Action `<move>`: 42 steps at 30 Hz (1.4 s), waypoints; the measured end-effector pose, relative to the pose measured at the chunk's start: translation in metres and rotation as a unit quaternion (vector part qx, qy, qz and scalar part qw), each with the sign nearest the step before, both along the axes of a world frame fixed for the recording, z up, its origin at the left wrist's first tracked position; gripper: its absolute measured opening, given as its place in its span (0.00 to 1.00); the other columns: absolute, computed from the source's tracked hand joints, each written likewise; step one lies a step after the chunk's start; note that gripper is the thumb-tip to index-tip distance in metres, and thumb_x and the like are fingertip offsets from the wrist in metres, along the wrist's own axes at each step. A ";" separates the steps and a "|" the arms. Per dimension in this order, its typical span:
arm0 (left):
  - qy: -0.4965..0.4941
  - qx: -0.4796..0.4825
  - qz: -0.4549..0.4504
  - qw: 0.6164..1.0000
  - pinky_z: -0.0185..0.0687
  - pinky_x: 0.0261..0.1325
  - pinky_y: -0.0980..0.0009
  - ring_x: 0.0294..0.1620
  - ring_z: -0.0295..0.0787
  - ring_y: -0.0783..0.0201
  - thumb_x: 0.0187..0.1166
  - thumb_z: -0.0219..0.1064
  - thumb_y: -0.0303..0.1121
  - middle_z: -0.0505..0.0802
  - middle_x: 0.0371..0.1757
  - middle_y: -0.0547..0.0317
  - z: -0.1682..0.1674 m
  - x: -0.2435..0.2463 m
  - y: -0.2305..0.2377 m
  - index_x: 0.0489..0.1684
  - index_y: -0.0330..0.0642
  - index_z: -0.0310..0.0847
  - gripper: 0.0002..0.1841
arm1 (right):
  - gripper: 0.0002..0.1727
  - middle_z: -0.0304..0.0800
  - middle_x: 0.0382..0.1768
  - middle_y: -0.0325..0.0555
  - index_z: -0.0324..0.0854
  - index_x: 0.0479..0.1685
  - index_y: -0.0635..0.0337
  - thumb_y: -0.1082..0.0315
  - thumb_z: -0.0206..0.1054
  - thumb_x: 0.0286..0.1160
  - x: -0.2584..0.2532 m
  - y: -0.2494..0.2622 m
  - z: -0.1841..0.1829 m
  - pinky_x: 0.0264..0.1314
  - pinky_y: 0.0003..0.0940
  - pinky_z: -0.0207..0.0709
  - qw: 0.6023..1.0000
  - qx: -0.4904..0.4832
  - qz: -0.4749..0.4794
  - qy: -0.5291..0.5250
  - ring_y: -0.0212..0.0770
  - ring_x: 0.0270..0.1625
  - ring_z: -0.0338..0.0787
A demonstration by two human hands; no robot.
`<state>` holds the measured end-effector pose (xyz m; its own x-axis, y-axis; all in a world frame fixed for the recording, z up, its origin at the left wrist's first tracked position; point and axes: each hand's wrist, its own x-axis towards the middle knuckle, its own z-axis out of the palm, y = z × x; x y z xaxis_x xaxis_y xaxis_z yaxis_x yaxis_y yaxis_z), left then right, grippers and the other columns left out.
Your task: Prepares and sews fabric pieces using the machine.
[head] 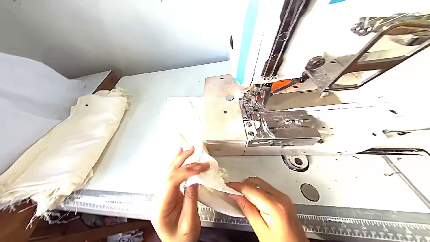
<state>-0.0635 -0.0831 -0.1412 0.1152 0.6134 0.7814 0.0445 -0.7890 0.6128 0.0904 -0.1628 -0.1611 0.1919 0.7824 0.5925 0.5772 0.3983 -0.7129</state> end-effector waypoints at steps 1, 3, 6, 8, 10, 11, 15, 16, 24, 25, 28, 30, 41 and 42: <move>-0.022 0.002 -0.006 1.000 0.88 0.67 0.71 0.57 0.94 0.71 0.90 0.59 0.38 0.97 0.48 0.73 0.006 0.010 0.005 0.51 0.56 0.89 0.10 | 0.12 0.93 0.28 0.47 0.94 0.41 0.63 0.65 0.67 0.81 -0.002 0.000 0.005 0.44 0.23 0.78 0.999 -0.021 0.022 0.044 0.35 0.34 0.89; 0.031 0.077 0.055 0.995 0.83 0.50 0.87 0.44 0.88 0.84 0.90 0.57 0.33 0.91 0.42 0.75 0.024 0.025 0.018 0.50 0.51 0.84 0.08 | 0.11 0.95 0.30 0.45 0.92 0.42 0.69 0.71 0.66 0.82 -0.003 0.002 0.013 0.42 0.18 0.82 0.985 -0.062 0.071 0.147 0.26 0.33 0.91; 0.199 0.190 0.139 0.951 0.78 0.42 0.82 0.40 0.87 0.73 0.83 0.63 0.28 0.93 0.39 0.58 0.056 0.045 0.047 0.46 0.40 0.91 0.09 | 0.13 0.92 0.26 0.33 0.87 0.35 0.66 0.70 0.60 0.86 0.002 0.007 0.023 0.32 0.13 0.77 0.948 -0.110 0.109 0.277 0.16 0.27 0.84; 0.325 0.174 0.146 0.918 0.82 0.34 0.71 0.36 0.92 0.66 0.82 0.68 0.33 0.96 0.40 0.58 0.072 0.063 0.067 0.43 0.45 0.96 0.09 | 0.15 0.91 0.24 0.29 0.85 0.31 0.61 0.68 0.59 0.88 0.007 0.012 0.029 0.30 0.13 0.77 0.940 -0.112 0.093 0.310 0.16 0.26 0.84; 0.399 0.105 0.116 0.904 0.81 0.30 0.60 0.33 0.91 0.61 0.81 0.70 0.37 0.94 0.37 0.59 0.080 0.080 0.083 0.37 0.46 0.95 0.09 | 0.16 0.90 0.23 0.28 0.85 0.29 0.58 0.66 0.59 0.88 0.013 0.019 0.031 0.27 0.12 0.75 0.943 -0.087 0.060 0.317 0.16 0.24 0.83; 0.406 0.070 0.089 0.907 0.80 0.31 0.58 0.32 0.89 0.60 0.79 0.72 0.36 0.93 0.34 0.58 0.085 0.088 0.091 0.33 0.44 0.93 0.08 | 0.17 0.90 0.23 0.28 0.85 0.29 0.58 0.65 0.59 0.88 0.015 0.022 0.030 0.26 0.12 0.74 0.945 -0.069 0.043 0.317 0.16 0.23 0.82; 0.390 -0.049 -0.018 0.919 0.80 0.41 0.55 0.38 0.89 0.63 0.68 0.75 0.40 0.91 0.33 0.59 0.089 0.110 0.131 0.37 0.43 0.89 0.11 | 0.18 0.90 0.23 0.29 0.86 0.29 0.58 0.65 0.58 0.89 0.022 0.027 0.028 0.25 0.11 0.73 0.947 -0.032 -0.003 0.318 0.17 0.23 0.82; 0.395 -0.095 -0.024 0.913 0.80 0.43 0.56 0.40 0.88 0.64 0.67 0.78 0.39 0.91 0.35 0.58 0.093 0.114 0.134 0.42 0.42 0.87 0.13 | 0.17 0.90 0.23 0.29 0.86 0.30 0.58 0.66 0.57 0.89 0.022 0.028 0.028 0.25 0.12 0.74 0.946 -0.033 -0.006 0.324 0.18 0.23 0.83; 0.430 -0.139 0.012 0.892 0.79 0.50 0.48 0.48 0.89 0.52 0.70 0.78 0.39 0.91 0.43 0.48 0.099 0.124 0.132 0.49 0.37 0.86 0.17 | 0.19 0.87 0.14 0.27 0.91 0.25 0.56 0.64 0.61 0.85 0.030 0.032 0.039 0.15 0.13 0.75 0.946 -0.101 -0.081 0.296 0.18 0.14 0.82; 0.420 -0.123 0.008 0.899 0.79 0.47 0.48 0.45 0.89 0.53 0.70 0.78 0.39 0.91 0.39 0.49 0.099 0.121 0.131 0.46 0.38 0.86 0.16 | 0.19 0.87 0.14 0.27 0.91 0.25 0.56 0.64 0.61 0.85 0.030 0.033 0.039 0.15 0.13 0.75 0.947 -0.102 -0.084 0.292 0.18 0.14 0.82; 0.373 0.083 -0.012 0.924 0.86 0.51 0.52 0.49 0.93 0.53 0.77 0.73 0.33 0.95 0.45 0.49 0.099 0.089 0.119 0.43 0.35 0.91 0.10 | 0.20 0.88 0.15 0.27 0.90 0.25 0.56 0.61 0.61 0.86 0.038 0.027 0.042 0.16 0.14 0.77 0.957 -0.104 -0.060 0.264 0.18 0.15 0.84; 0.349 0.220 -0.062 0.909 0.86 0.48 0.67 0.45 0.91 0.65 0.75 0.63 0.30 0.95 0.44 0.58 0.103 0.064 0.109 0.38 0.40 0.93 0.10 | 0.20 0.89 0.18 0.27 0.89 0.24 0.56 0.61 0.61 0.87 0.049 0.017 0.045 0.20 0.12 0.79 0.977 -0.049 -0.054 0.200 0.16 0.19 0.85; 0.407 0.407 -0.149 0.804 0.63 0.22 0.73 0.24 0.78 0.69 0.72 0.58 0.31 0.88 0.27 0.64 0.139 0.054 0.083 0.30 0.45 0.87 0.10 | 0.08 0.93 0.41 0.26 0.94 0.38 0.43 0.55 0.70 0.68 0.090 0.059 0.083 0.58 0.21 0.78 0.971 0.047 0.032 -0.233 0.24 0.54 0.88; 0.388 0.401 -0.157 0.815 0.66 0.25 0.72 0.26 0.79 0.68 0.74 0.57 0.31 0.89 0.30 0.63 0.132 0.052 0.077 0.33 0.46 0.87 0.10 | 0.07 0.91 0.36 0.25 0.92 0.35 0.44 0.56 0.71 0.68 0.088 0.059 0.084 0.51 0.15 0.79 0.977 0.034 0.066 -0.197 0.19 0.48 0.87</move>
